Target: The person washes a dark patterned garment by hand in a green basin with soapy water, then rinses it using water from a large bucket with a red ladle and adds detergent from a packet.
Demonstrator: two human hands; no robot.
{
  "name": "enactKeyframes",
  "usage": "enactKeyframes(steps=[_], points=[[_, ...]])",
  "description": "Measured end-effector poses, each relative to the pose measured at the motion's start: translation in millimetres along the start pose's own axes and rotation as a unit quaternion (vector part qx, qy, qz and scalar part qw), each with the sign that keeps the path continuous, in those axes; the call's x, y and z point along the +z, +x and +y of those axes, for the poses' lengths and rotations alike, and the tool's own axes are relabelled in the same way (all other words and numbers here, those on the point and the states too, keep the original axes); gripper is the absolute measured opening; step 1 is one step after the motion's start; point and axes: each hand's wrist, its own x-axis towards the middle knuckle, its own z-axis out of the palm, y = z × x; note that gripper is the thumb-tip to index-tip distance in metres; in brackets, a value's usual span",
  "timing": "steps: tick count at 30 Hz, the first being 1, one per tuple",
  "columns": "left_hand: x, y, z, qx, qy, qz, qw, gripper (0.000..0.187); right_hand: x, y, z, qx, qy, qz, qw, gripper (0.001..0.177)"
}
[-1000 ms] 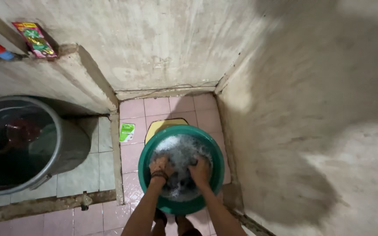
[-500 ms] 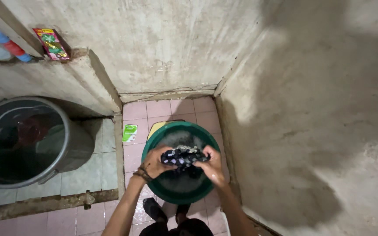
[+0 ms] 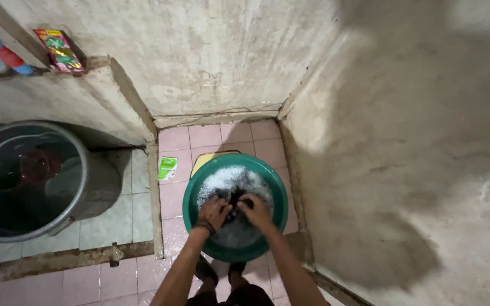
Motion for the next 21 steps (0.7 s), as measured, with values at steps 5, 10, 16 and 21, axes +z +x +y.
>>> enactKeyframes(steps=[5,10,16,21], points=[[49,-5,-3,-0.071,0.152,0.012,0.986,0.078,28,-3,8,-0.119,-0.058,-0.005,0.991,0.089],[68,11,-15,-0.254,0.082,-0.302,0.915,0.05,37,-2,18,0.195,-0.047,-0.196,0.96,0.11],[71,28,-32,-0.223,0.127,-0.289,0.922,0.054,41,13,38,0.266,-0.091,-0.103,0.954,0.104],[38,38,-18,-0.173,0.134,-0.204,0.954,0.067,25,30,25,0.206,-0.072,-0.01,0.976,0.076]])
